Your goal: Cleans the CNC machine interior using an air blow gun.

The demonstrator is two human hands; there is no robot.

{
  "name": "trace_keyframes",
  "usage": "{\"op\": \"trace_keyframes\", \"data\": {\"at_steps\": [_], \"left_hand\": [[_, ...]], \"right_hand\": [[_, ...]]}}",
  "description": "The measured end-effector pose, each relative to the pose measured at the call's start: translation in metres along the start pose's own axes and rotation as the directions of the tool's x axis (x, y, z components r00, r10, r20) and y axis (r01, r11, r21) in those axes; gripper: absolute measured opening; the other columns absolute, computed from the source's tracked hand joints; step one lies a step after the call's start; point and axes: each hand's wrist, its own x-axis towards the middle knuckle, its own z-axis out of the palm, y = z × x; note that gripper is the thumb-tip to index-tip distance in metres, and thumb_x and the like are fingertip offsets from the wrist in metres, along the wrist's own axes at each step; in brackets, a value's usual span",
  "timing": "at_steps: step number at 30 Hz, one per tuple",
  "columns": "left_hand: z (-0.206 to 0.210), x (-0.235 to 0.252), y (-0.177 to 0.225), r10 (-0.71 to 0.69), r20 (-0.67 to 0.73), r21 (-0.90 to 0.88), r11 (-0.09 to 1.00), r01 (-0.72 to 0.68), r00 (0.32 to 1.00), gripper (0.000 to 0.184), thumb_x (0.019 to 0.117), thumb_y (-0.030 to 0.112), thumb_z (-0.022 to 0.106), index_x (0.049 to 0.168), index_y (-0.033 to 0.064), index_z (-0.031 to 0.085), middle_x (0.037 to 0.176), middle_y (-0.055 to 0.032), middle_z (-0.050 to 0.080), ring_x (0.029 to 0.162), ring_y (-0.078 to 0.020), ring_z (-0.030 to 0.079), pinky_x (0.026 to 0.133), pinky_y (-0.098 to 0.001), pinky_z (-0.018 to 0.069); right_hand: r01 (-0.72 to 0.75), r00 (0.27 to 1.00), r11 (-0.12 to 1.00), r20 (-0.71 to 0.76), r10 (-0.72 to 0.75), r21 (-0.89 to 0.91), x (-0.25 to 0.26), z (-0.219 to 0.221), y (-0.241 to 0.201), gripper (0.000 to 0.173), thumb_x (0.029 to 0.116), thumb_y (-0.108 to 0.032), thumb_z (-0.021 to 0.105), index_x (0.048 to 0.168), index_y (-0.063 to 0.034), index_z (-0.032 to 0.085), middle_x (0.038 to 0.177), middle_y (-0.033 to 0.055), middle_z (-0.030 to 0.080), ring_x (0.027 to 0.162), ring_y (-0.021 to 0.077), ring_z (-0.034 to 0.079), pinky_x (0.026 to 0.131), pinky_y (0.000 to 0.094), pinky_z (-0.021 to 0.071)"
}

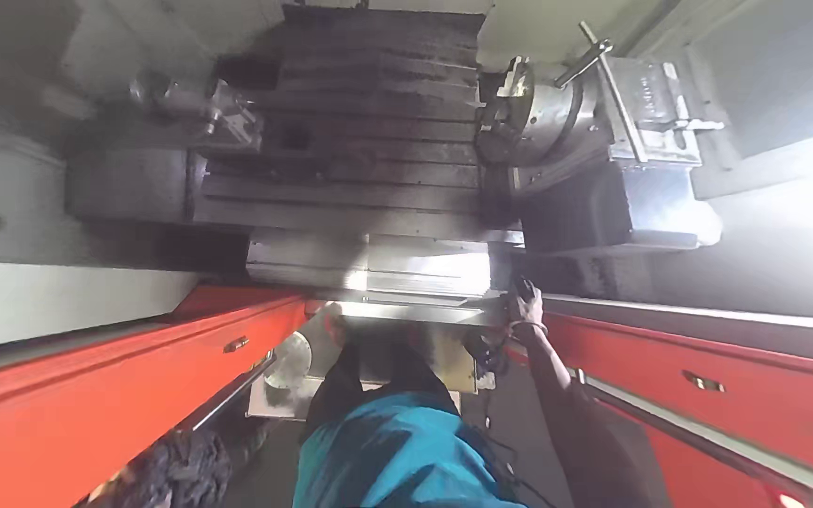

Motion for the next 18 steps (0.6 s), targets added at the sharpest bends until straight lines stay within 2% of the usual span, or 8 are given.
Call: {"op": "trace_keyframes", "data": {"at_steps": [3, 5, 6, 7, 8, 10, 15, 18], "left_hand": [[0.072, -0.016, 0.069, -0.202, -0.24, 0.036, 0.976, 0.217, 0.95, 0.061, 0.0695, -0.02, 0.061, 0.126, -0.0131, 0.039, 0.108, -0.0056, 0.066, 0.1, -0.0036, 0.068, 0.089, -0.0237, 0.0579], [0.151, -0.008, 0.138, -0.498, -0.59, -0.092, 0.824, 0.56, 0.636, 0.052, 0.0733, -0.027, 0.043, 0.119, -0.0022, 0.046, 0.094, 0.0012, 0.064, 0.083, 0.0003, 0.064, 0.081, -0.0188, 0.0556], [0.158, -0.014, 0.136, -0.5, -0.583, -0.128, 0.835, 0.536, 0.64, 0.052, 0.0759, -0.025, 0.039, 0.121, 0.0018, 0.044, 0.095, 0.0034, 0.063, 0.085, 0.0009, 0.065, 0.082, -0.0191, 0.057], [0.144, -0.029, 0.108, -0.386, -0.479, -0.145, 0.921, 0.363, 0.788, 0.055, 0.0752, -0.022, 0.04, 0.125, 0.0014, 0.041, 0.102, 0.0014, 0.065, 0.091, -0.0019, 0.067, 0.083, -0.0227, 0.0588], [0.109, -0.037, 0.058, -0.124, -0.251, -0.161, 0.983, 0.084, 0.96, 0.059, 0.0765, -0.013, 0.047, 0.133, -0.0028, 0.035, 0.114, -0.0037, 0.064, 0.102, -0.0066, 0.067, 0.086, -0.0263, 0.0599], [0.099, -0.035, 0.02, -0.016, -0.288, -0.182, 0.983, -0.038, 0.958, 0.065, 0.0747, -0.002, 0.059, 0.136, 0.0029, 0.039, 0.112, 0.0007, 0.063, 0.1, -0.0046, 0.067, 0.081, -0.0255, 0.0602], [0.127, -0.051, 0.028, -0.041, -0.347, -0.147, 0.989, -0.011, 0.937, 0.061, 0.0719, -0.001, 0.062, 0.131, 0.0041, 0.046, 0.105, 0.0026, 0.065, 0.092, -0.0039, 0.068, 0.078, -0.0264, 0.0609], [0.144, -0.061, 0.031, -0.035, -0.354, -0.158, 0.987, -0.023, 0.935, 0.058, 0.069, -0.003, 0.063, 0.125, 0.0048, 0.048, 0.102, 0.0034, 0.067, 0.09, -0.003, 0.069, 0.075, -0.0248, 0.0616]], "right_hand": [[0.014, 0.999, 0.999, 0.045, -0.011, -0.049, 0.018, -0.006, -0.012, 0.07, 0.0982, -0.017, 0.068, 0.156, 0.0006, 0.032, 0.143, 0.0308, 0.054, 0.13, 0.0425, 0.057, 0.109, 0.0556, 0.0447], [0.039, 0.996, 0.993, 0.085, -0.029, -0.114, 0.03, -0.009, -0.016, 0.073, 0.0988, -0.019, 0.068, 0.157, 0.0, 0.029, 0.143, 0.0322, 0.054, 0.13, 0.0452, 0.056, 0.109, 0.0573, 0.0442], [0.049, 0.994, 0.989, 0.103, -0.035, -0.138, 0.034, -0.011, -0.016, 0.075, 0.099, -0.021, 0.068, 0.158, -0.0004, 0.027, 0.142, 0.0328, 0.054, 0.13, 0.0462, 0.056, 0.109, 0.0584, 0.0442], [0.047, 0.992, 0.988, 0.12, -0.029, -0.145, 0.035, -0.014, -0.015, 0.076, 0.0986, -0.023, 0.069, 0.158, -0.0012, 0.027, 0.141, 0.0325, 0.055, 0.128, 0.0463, 0.058, 0.107, 0.059, 0.0454], [0.037, 0.992, 0.992, 0.126, -0.022, -0.118, 0.035, -0.015, -0.015, 0.079, 0.0972, -0.024, 0.071, 0.158, -0.0018, 0.027, 0.138, 0.0317, 0.057, 0.124, 0.0455, 0.061, 0.105, 0.0589, 0.0478], [0.009, 0.992, 0.999, 0.126, -0.005, -0.039, 0.035, -0.02, -0.013, 0.076, 0.0978, -0.025, 0.07, 0.157, -0.0027, 0.028, 0.129, 0.0285, 0.064, 0.109, 0.0409, 0.069, 0.094, 0.0564, 0.0547], [-0.033, 0.983, 0.988, 0.186, 0.004, 0.15, 0.041, -0.007, -0.013, 0.073, 0.1023, -0.03, 0.062, 0.158, -0.0036, 0.024, 0.116, 0.0266, 0.067, 0.09, 0.0373, 0.071, 0.082, 0.0547, 0.0582], [0.002, 0.964, 0.985, 0.263, -0.048, 0.172, 0.036, 0.017, -0.019, 0.065, 0.1043, -0.036, 0.058, 0.152, -0.0001, 0.033, 0.107, 0.0238, 0.068, 0.078, 0.0322, 0.071, 0.073, 0.0511, 0.0596]]}}
